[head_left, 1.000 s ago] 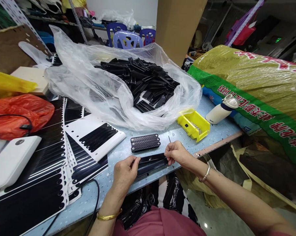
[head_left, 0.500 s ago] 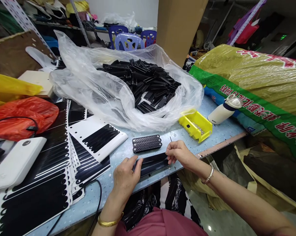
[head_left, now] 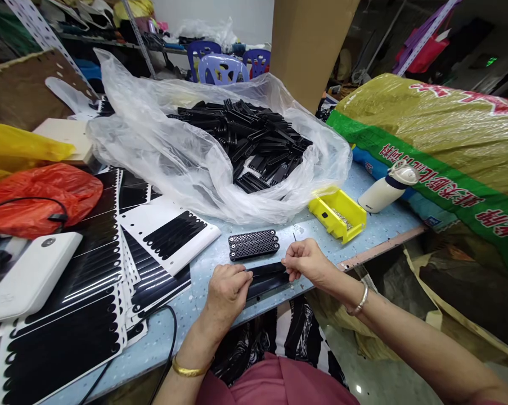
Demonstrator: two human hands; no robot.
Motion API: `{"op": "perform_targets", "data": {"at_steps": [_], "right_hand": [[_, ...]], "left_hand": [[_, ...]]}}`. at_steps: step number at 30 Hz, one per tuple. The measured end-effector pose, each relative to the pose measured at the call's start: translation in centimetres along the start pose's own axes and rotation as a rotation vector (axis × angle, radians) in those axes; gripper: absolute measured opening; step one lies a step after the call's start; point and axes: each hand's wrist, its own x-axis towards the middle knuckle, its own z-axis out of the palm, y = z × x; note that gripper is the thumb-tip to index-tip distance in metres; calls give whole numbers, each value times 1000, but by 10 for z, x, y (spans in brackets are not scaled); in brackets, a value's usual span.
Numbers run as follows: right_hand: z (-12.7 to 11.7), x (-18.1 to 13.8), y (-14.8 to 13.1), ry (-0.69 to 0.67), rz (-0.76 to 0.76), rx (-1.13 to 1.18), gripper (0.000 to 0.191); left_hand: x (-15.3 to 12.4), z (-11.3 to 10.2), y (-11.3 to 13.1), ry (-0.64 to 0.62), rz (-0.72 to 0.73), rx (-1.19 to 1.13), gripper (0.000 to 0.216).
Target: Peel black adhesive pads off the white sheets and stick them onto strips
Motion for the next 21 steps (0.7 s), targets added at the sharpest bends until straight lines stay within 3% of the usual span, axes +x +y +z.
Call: {"op": "perform_targets", "data": {"at_steps": [4, 11, 21], "right_hand": [[0, -3, -1, -54, -7, 47, 20], [-3, 6, 13, 27, 55, -1, 21], [-2, 8, 16, 74, 13, -135, 18]], "left_hand": [[1, -1, 1, 1, -13, -24, 21], [0, -1, -2, 20, 10, -48, 19], [-1, 0, -2, 29, -13, -73, 16]]}}
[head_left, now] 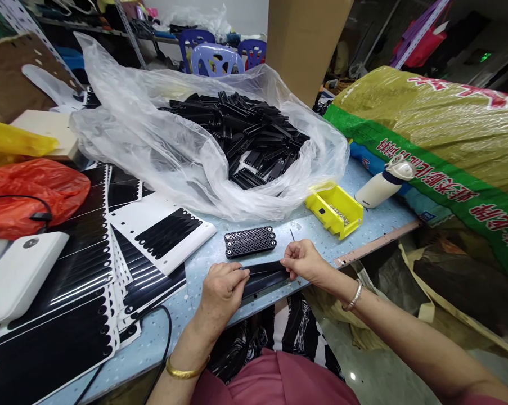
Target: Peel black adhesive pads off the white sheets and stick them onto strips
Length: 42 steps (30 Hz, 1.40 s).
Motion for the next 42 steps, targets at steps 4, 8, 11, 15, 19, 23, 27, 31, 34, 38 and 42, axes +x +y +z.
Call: {"op": "perform_targets", "data": {"at_steps": [4, 8, 11, 15, 19, 23, 27, 31, 34, 38, 42], "right_hand": [[0, 2, 1, 16, -32, -85, 20], [-1, 5, 4, 28, -65, -142, 22], [-1, 7, 4, 26, -63, -142, 23], [-1, 9, 3, 25, -56, -118, 23], [-1, 10, 4, 21, -59, -116, 23], [-2, 11, 5, 15, -64, -110, 22], [-2, 10, 7, 13, -71, -109, 22], [-2, 10, 8, 9, -69, -110, 22], [-2, 10, 8, 6, -70, -110, 22], [-3, 11, 10, 3, -86, -126, 21], [-3, 12, 14, 20, -124, -160, 20]], "left_hand": [[0, -1, 0, 7, 5, -9, 13], [-1, 0, 0, 17, 1, -6, 13], [-2, 2, 1, 39, -1, 8, 12], [-3, 4, 1, 50, -5, 21, 13], [-3, 3, 2, 43, -10, 25, 14], [-2, 2, 2, 36, -13, 27, 13], [-2, 3, 1, 38, -11, 11, 12], [-2, 2, 1, 42, -11, 4, 12], [-2, 2, 2, 42, -14, -2, 12], [-1, 1, 3, 42, -23, -4, 13], [-1, 2, 4, 46, -16, 4, 13]]}}
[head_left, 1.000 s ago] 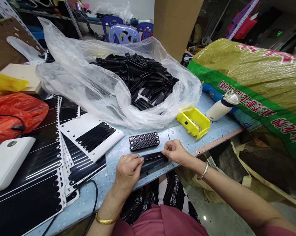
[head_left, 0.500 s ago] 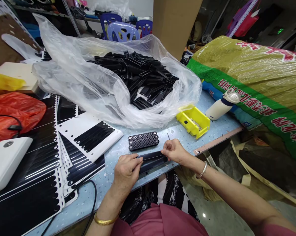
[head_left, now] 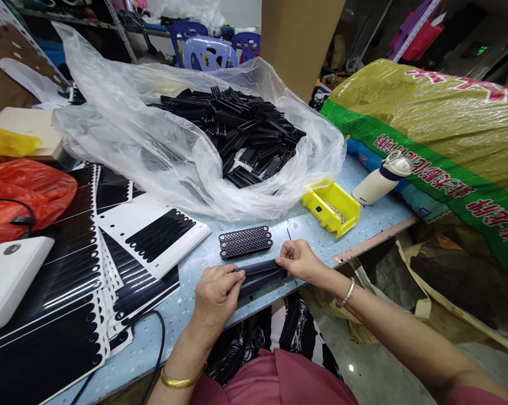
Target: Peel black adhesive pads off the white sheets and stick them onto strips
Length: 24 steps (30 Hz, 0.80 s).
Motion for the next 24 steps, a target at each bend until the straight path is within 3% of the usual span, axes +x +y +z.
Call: {"op": "perform_targets", "data": {"at_steps": [12, 24], "right_hand": [[2, 0, 9, 45, -92, -99, 19], [2, -1, 10, 52, -53, -74, 20]], "left_hand": [[0, -1, -2, -13, 5, -2, 13], [1, -2, -1, 0, 3, -14, 14]]}}
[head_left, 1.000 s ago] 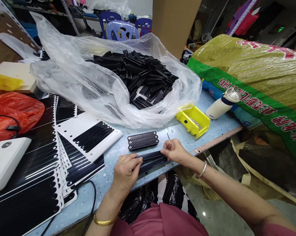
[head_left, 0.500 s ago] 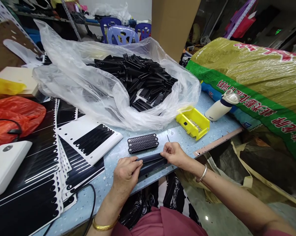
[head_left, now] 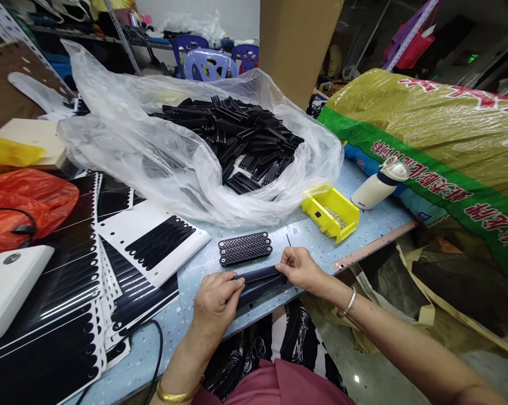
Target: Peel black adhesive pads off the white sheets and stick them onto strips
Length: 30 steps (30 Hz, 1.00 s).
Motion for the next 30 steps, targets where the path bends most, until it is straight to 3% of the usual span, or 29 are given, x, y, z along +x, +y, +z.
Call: {"op": "perform_targets", "data": {"at_steps": [7, 11, 15, 20, 25, 30], "right_hand": [[0, 1, 3, 7, -26, 12, 20], [-2, 3, 5, 24, 35, 78, 26], [-2, 1, 5, -64, 111, 212, 26], [-3, -1, 8, -100, 92, 300, 34], [-5, 7, 6, -183, 70, 257, 27], [-5, 18, -8, -290, 152, 190, 24]], "left_hand": [[1, -1, 1, -15, -10, -18, 17], [1, -2, 0, -27, -8, -21, 16], [1, -1, -1, -26, -13, -18, 17], [2, -2, -2, -38, -13, -8, 16], [1, -2, -2, -38, -4, 25, 17], [1, -1, -2, -48, -3, 42, 19]]}}
